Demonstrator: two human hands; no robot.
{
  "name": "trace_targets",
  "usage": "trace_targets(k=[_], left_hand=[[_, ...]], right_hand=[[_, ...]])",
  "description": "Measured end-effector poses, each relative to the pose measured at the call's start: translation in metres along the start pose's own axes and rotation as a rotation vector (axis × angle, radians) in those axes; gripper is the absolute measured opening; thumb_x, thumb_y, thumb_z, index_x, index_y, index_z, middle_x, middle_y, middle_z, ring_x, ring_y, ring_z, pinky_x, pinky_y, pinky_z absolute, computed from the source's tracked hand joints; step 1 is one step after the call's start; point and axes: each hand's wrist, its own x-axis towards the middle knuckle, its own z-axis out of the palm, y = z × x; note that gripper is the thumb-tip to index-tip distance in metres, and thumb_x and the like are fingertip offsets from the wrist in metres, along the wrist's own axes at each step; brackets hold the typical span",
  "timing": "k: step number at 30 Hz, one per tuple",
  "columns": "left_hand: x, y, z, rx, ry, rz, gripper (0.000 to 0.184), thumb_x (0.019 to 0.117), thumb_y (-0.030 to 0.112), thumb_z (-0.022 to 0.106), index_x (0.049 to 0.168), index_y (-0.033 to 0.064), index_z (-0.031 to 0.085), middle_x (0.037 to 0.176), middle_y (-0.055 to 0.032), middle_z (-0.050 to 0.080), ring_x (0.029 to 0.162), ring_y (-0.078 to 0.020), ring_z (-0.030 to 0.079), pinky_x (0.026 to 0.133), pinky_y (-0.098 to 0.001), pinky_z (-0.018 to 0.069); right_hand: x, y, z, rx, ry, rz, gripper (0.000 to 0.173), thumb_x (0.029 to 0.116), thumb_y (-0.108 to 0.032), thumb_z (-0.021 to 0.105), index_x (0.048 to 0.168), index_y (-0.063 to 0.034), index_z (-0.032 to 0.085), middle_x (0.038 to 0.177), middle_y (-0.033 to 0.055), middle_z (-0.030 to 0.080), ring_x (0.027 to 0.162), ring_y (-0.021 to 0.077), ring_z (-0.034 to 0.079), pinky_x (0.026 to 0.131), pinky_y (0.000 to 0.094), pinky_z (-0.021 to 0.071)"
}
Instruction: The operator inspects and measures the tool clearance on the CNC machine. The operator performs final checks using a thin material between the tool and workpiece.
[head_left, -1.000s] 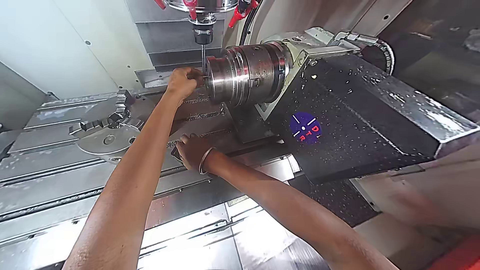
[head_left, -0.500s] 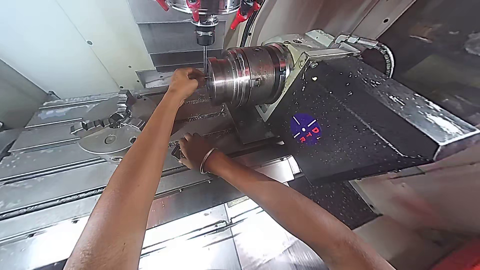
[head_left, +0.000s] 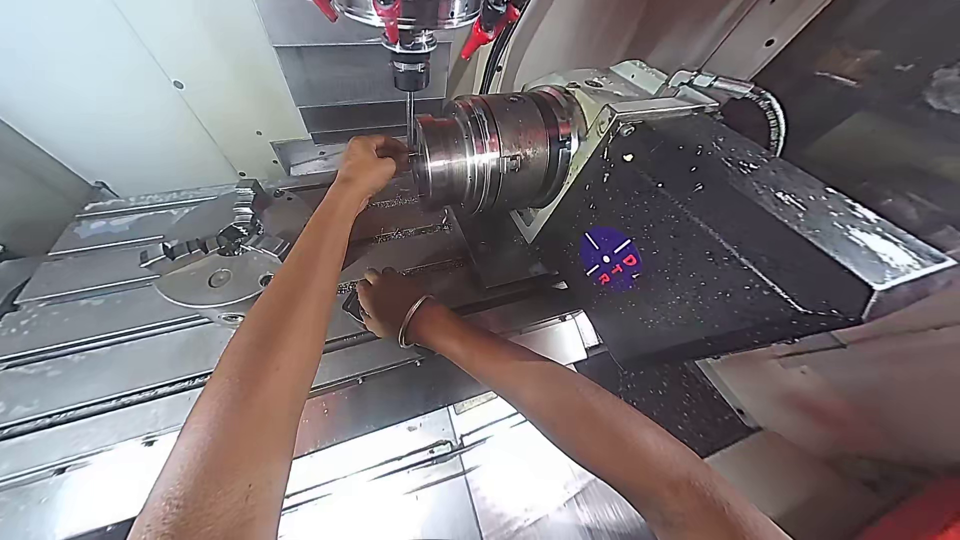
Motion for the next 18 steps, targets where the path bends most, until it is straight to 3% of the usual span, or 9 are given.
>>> trace_targets(k=[18], left_hand=[[0.0024,-0.0025,-0.0004,0.006,0.002,-0.005,0.023,0.0950,0.005,0.065,0.117,0.0042,0.070,0.109,-0.0094,0.073,0.095,-0.0152,0.071,0.091,-0.0379,0.0563]], right_hand=[[0.0005,0.0038,-0.0011,-0.056,-0.024,-0.102,0.046,0.0935,-0.013,0.069,0.132,0.0074,0.056,0.143,0.0255,0.052,0.133,0.0427,0.050,0.110,0.0525,0.0419]])
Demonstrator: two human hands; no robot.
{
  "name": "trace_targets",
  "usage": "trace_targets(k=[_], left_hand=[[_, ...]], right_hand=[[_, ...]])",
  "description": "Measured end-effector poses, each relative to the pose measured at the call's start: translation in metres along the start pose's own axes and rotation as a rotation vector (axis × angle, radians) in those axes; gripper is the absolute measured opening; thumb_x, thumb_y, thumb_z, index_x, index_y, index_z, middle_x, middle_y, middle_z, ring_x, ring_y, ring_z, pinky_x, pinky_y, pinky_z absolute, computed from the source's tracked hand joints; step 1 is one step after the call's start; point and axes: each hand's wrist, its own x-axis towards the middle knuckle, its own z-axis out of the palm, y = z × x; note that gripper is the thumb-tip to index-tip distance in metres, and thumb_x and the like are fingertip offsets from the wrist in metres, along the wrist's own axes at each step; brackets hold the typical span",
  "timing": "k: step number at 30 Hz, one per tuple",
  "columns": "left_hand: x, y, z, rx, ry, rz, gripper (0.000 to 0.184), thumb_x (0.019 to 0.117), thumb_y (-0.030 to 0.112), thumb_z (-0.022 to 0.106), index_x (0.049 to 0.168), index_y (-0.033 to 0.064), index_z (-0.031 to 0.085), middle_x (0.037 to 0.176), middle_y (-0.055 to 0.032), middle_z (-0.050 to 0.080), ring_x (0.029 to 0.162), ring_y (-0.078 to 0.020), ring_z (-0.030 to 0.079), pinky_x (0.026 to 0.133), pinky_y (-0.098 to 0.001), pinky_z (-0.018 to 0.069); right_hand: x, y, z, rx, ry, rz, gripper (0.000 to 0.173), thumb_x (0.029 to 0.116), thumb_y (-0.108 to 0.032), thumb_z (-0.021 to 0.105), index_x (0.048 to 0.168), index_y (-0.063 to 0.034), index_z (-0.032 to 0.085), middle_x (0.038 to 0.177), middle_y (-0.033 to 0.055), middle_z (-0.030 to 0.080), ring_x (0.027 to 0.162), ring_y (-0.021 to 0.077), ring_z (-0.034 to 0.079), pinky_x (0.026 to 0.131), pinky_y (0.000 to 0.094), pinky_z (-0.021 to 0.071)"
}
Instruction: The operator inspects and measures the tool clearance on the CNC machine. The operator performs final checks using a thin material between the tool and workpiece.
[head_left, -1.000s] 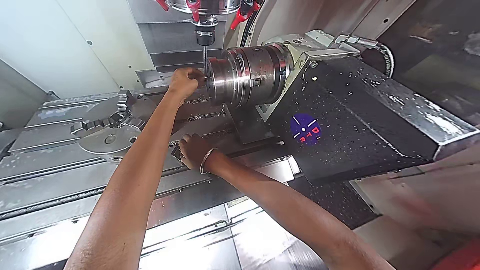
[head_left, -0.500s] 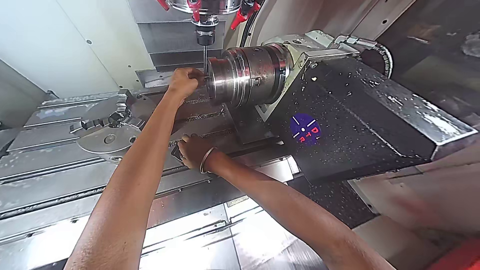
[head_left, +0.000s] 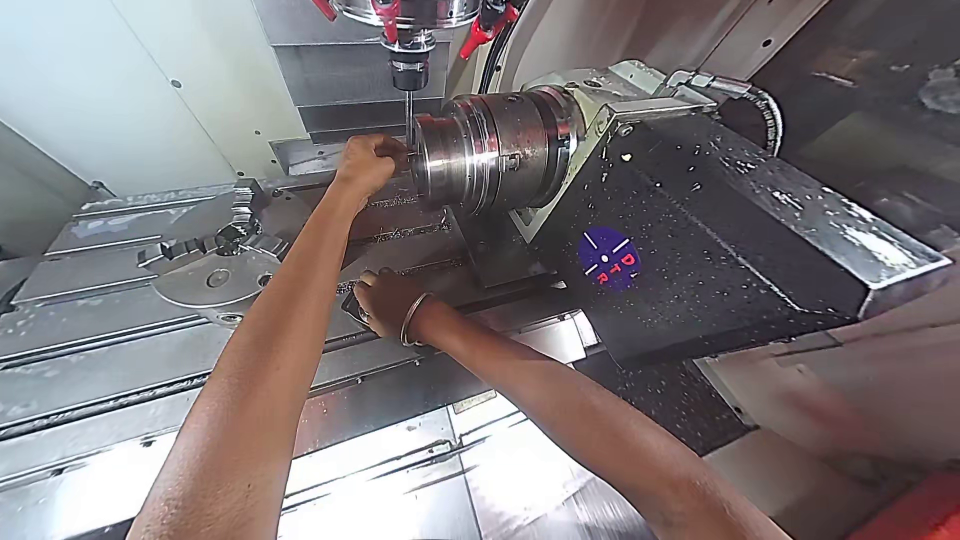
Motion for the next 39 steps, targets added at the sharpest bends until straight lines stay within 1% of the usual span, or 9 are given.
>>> trace_targets(k=[4,10,14,18,23,26,30,36,39], left_hand=[[-0.0002,-0.0002,0.0003,-0.004,0.004,0.002,0.022,0.0950,0.006,0.066,0.116,0.0035,0.070,0.108,-0.0094,0.074,0.094,-0.0152,0.071,0.091,-0.0381,0.0565],[-0.0002,0.0006,0.0005,-0.001,0.004,-0.007,0.023,0.0945,0.005,0.066,0.118,0.0038,0.069,0.109,-0.0098,0.073,0.095,-0.0161,0.071,0.092,-0.0388,0.0564],[-0.0005,0.0001,0.0004,-0.004,0.001,-0.008,0.023,0.0944,0.006,0.065,0.117,0.0035,0.069,0.108,-0.0102,0.074,0.095,-0.0169,0.071,0.091,-0.0400,0.0568],[-0.0013,0.0017,0.0008,-0.011,0.008,-0.017,0.021,0.0948,0.007,0.066,0.115,0.0039,0.070,0.108,-0.0097,0.073,0.095,-0.0162,0.071,0.091,-0.0391,0.0562],[-0.0011,0.0023,0.0012,-0.022,-0.001,-0.027,0.023,0.0959,0.007,0.066,0.118,0.0033,0.069,0.110,-0.0103,0.073,0.094,-0.0157,0.072,0.091,-0.0380,0.0574],[-0.0014,0.0026,0.0015,-0.018,0.003,-0.028,0.023,0.0956,0.006,0.065,0.118,0.0036,0.069,0.110,-0.0101,0.073,0.095,-0.0161,0.072,0.091,-0.0385,0.0574],[-0.0023,0.0024,0.0017,-0.008,0.006,-0.028,0.024,0.0953,0.006,0.066,0.119,0.0035,0.069,0.110,-0.0105,0.073,0.096,-0.0168,0.071,0.092,-0.0397,0.0565],[-0.0012,0.0025,0.0014,0.015,0.000,-0.029,0.024,0.0956,0.007,0.064,0.119,0.0038,0.069,0.111,-0.0109,0.073,0.097,-0.0180,0.072,0.093,-0.0411,0.0564],[-0.0005,0.0016,0.0020,0.011,0.008,-0.026,0.023,0.0959,0.008,0.065,0.118,0.0043,0.069,0.110,-0.0104,0.074,0.097,-0.0179,0.072,0.093,-0.0413,0.0563]], right_hand=[[-0.0001,0.0010,0.0007,-0.002,0.002,-0.018,0.045,0.0919,-0.011,0.070,0.132,0.0065,0.057,0.142,0.0252,0.053,0.132,0.0422,0.051,0.110,0.0528,0.0415],[-0.0011,0.0022,-0.0008,-0.004,-0.005,-0.043,0.047,0.0909,-0.011,0.071,0.133,0.0055,0.057,0.143,0.0243,0.052,0.134,0.0409,0.050,0.114,0.0521,0.0378],[-0.0016,0.0024,-0.0010,-0.007,-0.007,-0.056,0.047,0.0901,-0.010,0.072,0.132,0.0051,0.058,0.142,0.0245,0.053,0.132,0.0404,0.051,0.114,0.0518,0.0375],[-0.0008,0.0038,-0.0002,0.003,-0.004,-0.070,0.046,0.0902,-0.008,0.071,0.132,0.0051,0.058,0.142,0.0240,0.054,0.133,0.0400,0.051,0.114,0.0517,0.0370],[0.0002,0.0051,-0.0003,-0.010,-0.018,-0.081,0.047,0.0891,-0.006,0.072,0.133,0.0050,0.058,0.143,0.0234,0.053,0.134,0.0391,0.050,0.116,0.0515,0.0350],[-0.0001,0.0051,-0.0006,0.004,-0.014,-0.077,0.048,0.0884,-0.006,0.072,0.133,0.0044,0.058,0.144,0.0231,0.052,0.135,0.0394,0.050,0.116,0.0516,0.0350],[-0.0009,0.0059,-0.0002,0.026,-0.008,-0.067,0.049,0.0872,-0.006,0.073,0.133,0.0032,0.058,0.144,0.0230,0.052,0.133,0.0404,0.051,0.113,0.0520,0.0388],[-0.0008,0.0058,-0.0017,0.021,-0.019,-0.067,0.047,0.0883,-0.006,0.072,0.133,0.0031,0.059,0.143,0.0230,0.053,0.132,0.0404,0.051,0.114,0.0521,0.0374],[-0.0003,0.0066,-0.0011,0.021,-0.018,-0.078,0.047,0.0886,-0.006,0.072,0.133,0.0034,0.059,0.143,0.0231,0.053,0.133,0.0400,0.051,0.114,0.0519,0.0367]])
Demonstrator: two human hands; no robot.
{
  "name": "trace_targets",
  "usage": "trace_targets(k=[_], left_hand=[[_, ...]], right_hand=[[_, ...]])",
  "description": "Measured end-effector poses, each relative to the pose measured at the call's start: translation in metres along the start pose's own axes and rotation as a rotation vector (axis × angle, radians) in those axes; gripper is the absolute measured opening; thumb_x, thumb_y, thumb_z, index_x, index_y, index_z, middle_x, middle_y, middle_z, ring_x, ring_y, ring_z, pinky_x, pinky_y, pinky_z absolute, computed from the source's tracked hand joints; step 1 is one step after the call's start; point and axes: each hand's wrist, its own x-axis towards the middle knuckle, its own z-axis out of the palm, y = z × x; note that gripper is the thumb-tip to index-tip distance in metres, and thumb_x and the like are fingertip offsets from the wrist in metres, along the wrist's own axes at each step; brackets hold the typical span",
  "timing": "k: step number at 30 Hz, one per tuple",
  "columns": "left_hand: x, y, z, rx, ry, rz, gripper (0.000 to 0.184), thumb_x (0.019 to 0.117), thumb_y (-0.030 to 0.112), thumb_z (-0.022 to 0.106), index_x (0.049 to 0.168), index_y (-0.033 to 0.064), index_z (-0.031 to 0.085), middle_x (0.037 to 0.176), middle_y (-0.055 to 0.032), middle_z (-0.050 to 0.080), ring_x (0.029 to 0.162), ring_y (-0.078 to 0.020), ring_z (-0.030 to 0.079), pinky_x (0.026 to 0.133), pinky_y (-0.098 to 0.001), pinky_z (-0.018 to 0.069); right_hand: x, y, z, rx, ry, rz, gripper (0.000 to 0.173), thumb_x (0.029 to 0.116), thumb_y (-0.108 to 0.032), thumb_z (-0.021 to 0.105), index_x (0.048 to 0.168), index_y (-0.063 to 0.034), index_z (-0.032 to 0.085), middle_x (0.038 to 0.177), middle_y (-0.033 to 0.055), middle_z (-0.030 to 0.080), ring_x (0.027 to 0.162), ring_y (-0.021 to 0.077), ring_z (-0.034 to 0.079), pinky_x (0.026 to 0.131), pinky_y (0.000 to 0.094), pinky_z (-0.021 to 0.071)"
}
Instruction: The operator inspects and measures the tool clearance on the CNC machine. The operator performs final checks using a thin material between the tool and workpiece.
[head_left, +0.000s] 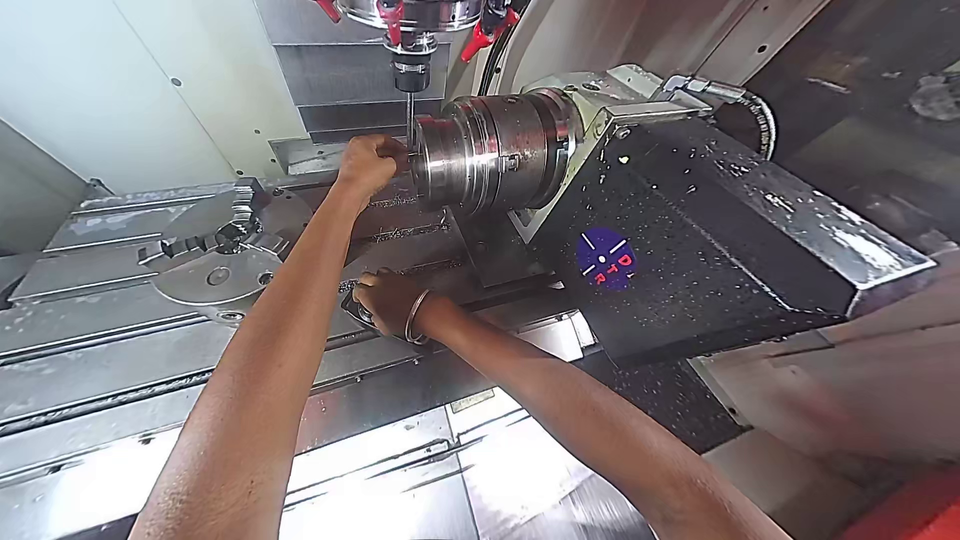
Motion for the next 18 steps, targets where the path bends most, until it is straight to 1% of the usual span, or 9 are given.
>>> trace_targets(k=[6,8,10,11,12,14,15,17,18], left_hand=[[-0.001,0.001,-0.001,-0.010,-0.005,-0.007,0.024,0.0965,0.009,0.066,0.120,0.0037,0.068,0.111,-0.0106,0.073,0.096,-0.0170,0.072,0.092,-0.0396,0.0567],[0.000,0.001,-0.001,0.009,-0.015,0.013,0.026,0.0962,0.009,0.065,0.122,0.0032,0.068,0.113,-0.0113,0.072,0.099,-0.0180,0.071,0.094,-0.0406,0.0562],[-0.002,0.001,-0.001,0.071,-0.010,0.026,0.028,0.0955,0.013,0.065,0.121,0.0045,0.069,0.118,-0.0118,0.071,0.108,-0.0208,0.069,0.100,-0.0445,0.0537],[-0.002,-0.001,-0.002,0.110,-0.001,0.029,0.028,0.0954,0.017,0.066,0.121,0.0059,0.070,0.119,-0.0120,0.071,0.112,-0.0226,0.068,0.102,-0.0470,0.0518],[-0.001,-0.005,-0.002,0.137,0.010,0.026,0.029,0.0942,0.020,0.067,0.120,0.0068,0.071,0.119,-0.0124,0.071,0.113,-0.0244,0.067,0.102,-0.0494,0.0513],[0.003,-0.008,-0.002,0.134,0.037,0.022,0.030,0.0913,0.020,0.069,0.118,0.0071,0.071,0.116,-0.0115,0.072,0.109,-0.0240,0.069,0.099,-0.0493,0.0533],[0.003,-0.008,-0.002,0.119,0.043,0.020,0.029,0.0902,0.018,0.069,0.117,0.0071,0.071,0.114,-0.0104,0.073,0.107,-0.0226,0.069,0.098,-0.0473,0.0539],[0.005,-0.005,-0.003,0.125,0.037,0.023,0.028,0.0893,0.016,0.069,0.115,0.0078,0.072,0.113,-0.0091,0.073,0.106,-0.0215,0.069,0.097,-0.0459,0.0536],[0.006,-0.004,-0.003,0.134,0.024,0.026,0.027,0.0894,0.015,0.068,0.115,0.0082,0.073,0.112,-0.0086,0.073,0.106,-0.0213,0.069,0.097,-0.0456,0.0533]], right_hand=[[0.002,0.004,0.003,0.025,0.020,-0.011,0.049,0.0872,-0.007,0.074,0.133,0.0018,0.059,0.144,0.0214,0.053,0.133,0.0397,0.051,0.113,0.0518,0.0377],[-0.002,0.006,0.003,0.096,0.052,0.028,0.054,0.0905,-0.015,0.074,0.140,-0.0031,0.057,0.146,0.0180,0.054,0.134,0.0389,0.051,0.112,0.0532,0.0412],[-0.009,0.007,0.005,0.182,0.110,0.102,0.055,0.0966,-0.027,0.070,0.147,-0.0109,0.054,0.144,0.0157,0.058,0.131,0.0370,0.055,0.107,0.0555,0.0462],[-0.014,0.009,0.007,0.217,0.153,0.141,0.053,0.0991,-0.029,0.067,0.147,-0.0133,0.054,0.140,0.0151,0.061,0.127,0.0359,0.058,0.104,0.0564,0.0489],[-0.019,0.011,0.011,0.258,0.206,0.179,0.049,0.1008,-0.027,0.064,0.147,-0.0131,0.054,0.135,0.0159,0.064,0.122,0.0353,0.063,0.102,0.0568,0.0511],[-0.031,0.020,0.014,0.311,0.304,0.229,0.040,0.1029,-0.021,0.060,0.141,-0.0091,0.059,0.122,0.0148,0.070,0.110,0.0309,0.069,0.097,0.0534,0.0550],[-0.039,0.025,0.017,0.328,0.323,0.241,0.033,0.1032,-0.021,0.059,0.133,-0.0077,0.064,0.117,0.0137,0.072,0.106,0.0284,0.070,0.096,0.0519,0.0557],[-0.049,0.030,0.020,0.343,0.280,0.246,0.026,0.1025,-0.024,0.061,0.121,-0.0081,0.070,0.110,0.0102,0.074,0.101,0.0232,0.072,0.094,0.0484,0.0567],[-0.052,0.030,0.023,0.337,0.246,0.251,0.026,0.1015,-0.026,0.063,0.119,-0.0087,0.072,0.109,0.0091,0.074,0.101,0.0218,0.072,0.095,0.0467,0.0563]])
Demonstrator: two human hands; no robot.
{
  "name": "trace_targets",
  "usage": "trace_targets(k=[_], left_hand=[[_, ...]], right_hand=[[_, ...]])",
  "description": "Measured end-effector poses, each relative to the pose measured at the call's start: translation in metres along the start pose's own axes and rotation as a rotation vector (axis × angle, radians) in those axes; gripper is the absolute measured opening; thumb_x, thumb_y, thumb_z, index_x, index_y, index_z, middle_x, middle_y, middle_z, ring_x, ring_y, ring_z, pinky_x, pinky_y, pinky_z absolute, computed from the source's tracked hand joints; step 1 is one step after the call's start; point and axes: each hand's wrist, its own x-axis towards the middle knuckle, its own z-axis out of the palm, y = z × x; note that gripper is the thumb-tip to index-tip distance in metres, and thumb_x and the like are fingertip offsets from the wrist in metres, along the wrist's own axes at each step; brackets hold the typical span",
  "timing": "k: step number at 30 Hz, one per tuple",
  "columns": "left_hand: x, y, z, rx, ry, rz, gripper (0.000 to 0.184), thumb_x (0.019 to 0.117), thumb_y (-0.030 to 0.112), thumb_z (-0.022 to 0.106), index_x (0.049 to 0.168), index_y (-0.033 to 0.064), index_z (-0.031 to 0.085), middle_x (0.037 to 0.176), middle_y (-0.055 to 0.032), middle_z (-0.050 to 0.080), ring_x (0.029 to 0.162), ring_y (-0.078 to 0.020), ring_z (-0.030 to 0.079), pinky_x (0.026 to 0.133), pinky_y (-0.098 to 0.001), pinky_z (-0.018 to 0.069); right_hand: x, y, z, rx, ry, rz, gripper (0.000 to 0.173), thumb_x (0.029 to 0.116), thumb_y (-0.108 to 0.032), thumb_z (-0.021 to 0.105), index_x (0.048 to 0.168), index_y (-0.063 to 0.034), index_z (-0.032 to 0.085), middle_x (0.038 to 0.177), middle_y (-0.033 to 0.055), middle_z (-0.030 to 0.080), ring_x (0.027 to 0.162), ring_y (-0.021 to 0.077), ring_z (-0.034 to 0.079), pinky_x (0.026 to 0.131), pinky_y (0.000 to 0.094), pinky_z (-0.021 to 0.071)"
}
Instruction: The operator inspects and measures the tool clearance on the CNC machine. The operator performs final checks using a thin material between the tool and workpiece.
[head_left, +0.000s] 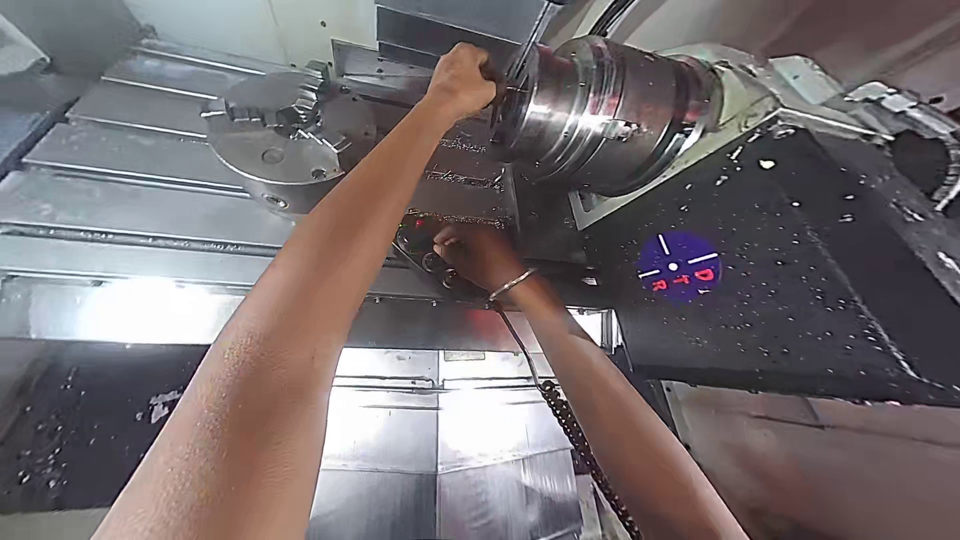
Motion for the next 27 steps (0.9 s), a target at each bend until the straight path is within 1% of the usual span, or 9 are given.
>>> trace_targets(k=[2,4,7,11,15,19,22,25,27], left_hand=[[0.003,-0.001,0.000,0.016,-0.020,0.018,0.026,0.0897,0.015,0.068,0.115,0.0088,0.073,0.111,-0.0078,0.074,0.104,-0.0204,0.070,0.096,-0.0447,0.0549],[0.003,-0.001,-0.002,0.029,-0.016,0.040,0.025,0.0892,0.015,0.067,0.112,0.0095,0.074,0.109,-0.0070,0.074,0.104,-0.0204,0.070,0.096,-0.0455,0.0542],[0.001,-0.001,-0.003,0.013,-0.015,0.052,0.022,0.0887,0.012,0.066,0.109,0.0092,0.075,0.109,-0.0074,0.074,0.105,-0.0208,0.069,0.095,-0.0464,0.0534],[-0.002,-0.003,0.000,0.024,0.009,0.059,0.023,0.0870,0.013,0.068,0.108,0.0108,0.075,0.110,-0.0066,0.074,0.108,-0.0215,0.068,0.095,-0.0471,0.0524],[-0.002,-0.003,0.002,0.040,0.039,0.078,0.022,0.0878,0.016,0.069,0.108,0.0118,0.076,0.111,-0.0069,0.074,0.109,-0.0230,0.068,0.095,-0.0489,0.0521],[-0.004,-0.004,0.002,0.032,0.059,0.089,0.021,0.0882,0.014,0.069,0.108,0.0096,0.075,0.113,-0.0087,0.073,0.110,-0.0234,0.067,0.097,-0.0471,0.0507],[-0.005,-0.010,0.007,-0.045,0.095,0.103,0.020,0.0913,0.017,0.071,0.110,0.0100,0.075,0.111,-0.0078,0.073,0.106,-0.0201,0.068,0.097,-0.0433,0.0516],[-0.005,-0.011,0.007,-0.067,0.062,0.118,0.020,0.0920,0.016,0.070,0.110,0.0095,0.075,0.108,-0.0062,0.074,0.101,-0.0164,0.070,0.094,-0.0398,0.0538],[-0.004,-0.006,0.002,-0.035,0.039,0.110,0.020,0.0905,0.013,0.070,0.110,0.0097,0.075,0.107,-0.0057,0.075,0.102,-0.0168,0.070,0.095,-0.0414,0.0531]], right_hand=[[-0.006,-0.004,0.004,-0.028,-0.045,0.034,0.026,0.0998,-0.029,0.067,0.117,-0.0100,0.074,0.111,0.0084,0.073,0.102,0.0207,0.070,0.096,0.0439,0.0553],[-0.007,-0.009,0.007,-0.042,-0.060,0.052,0.026,0.0999,-0.029,0.066,0.116,-0.0106,0.074,0.110,0.0087,0.073,0.101,0.0210,0.070,0.095,0.0434,0.0549],[-0.007,-0.013,0.009,-0.092,-0.090,0.065,0.029,0.1013,-0.029,0.064,0.121,-0.0099,0.073,0.112,0.0105,0.072,0.103,0.0217,0.069,0.096,0.0424,0.0535],[-0.010,-0.008,0.011,-0.038,-0.061,0.035,0.027,0.1000,-0.024,0.066,0.121,-0.0081,0.073,0.112,0.0119,0.072,0.102,0.0199,0.070,0.095,0.0378,0.0553],[-0.010,-0.005,0.010,-0.003,-0.039,0.040,0.029,0.0990,-0.025,0.067,0.122,-0.0080,0.073,0.113,0.0115,0.072,0.103,0.0186,0.070,0.096,0.0356,0.0549],[-0.009,-0.007,0.010,0.009,-0.062,0.057,0.031,0.0995,-0.026,0.066,0.123,-0.0081,0.072,0.115,0.0120,0.071,0.106,0.0194,0.068,0.098,0.0357,0.0534],[-0.008,-0.002,0.012,0.015,-0.041,0.040,0.029,0.0993,-0.028,0.067,0.121,-0.0093,0.073,0.112,0.0105,0.073,0.102,0.0181,0.069,0.096,0.0363,0.0545],[-0.010,0.001,0.014,0.029,-0.032,0.032,0.028,0.0988,-0.027,0.068,0.120,-0.0091,0.073,0.109,0.0108,0.073,0.099,0.0184,0.070,0.093,0.0362,0.0559],[-0.008,-0.001,0.014,0.014,-0.033,0.028,0.029,0.0986,-0.027,0.068,0.121,-0.0091,0.073,0.111,0.0112,0.073,0.100,0.0193,0.070,0.093,0.0369,0.0553]])
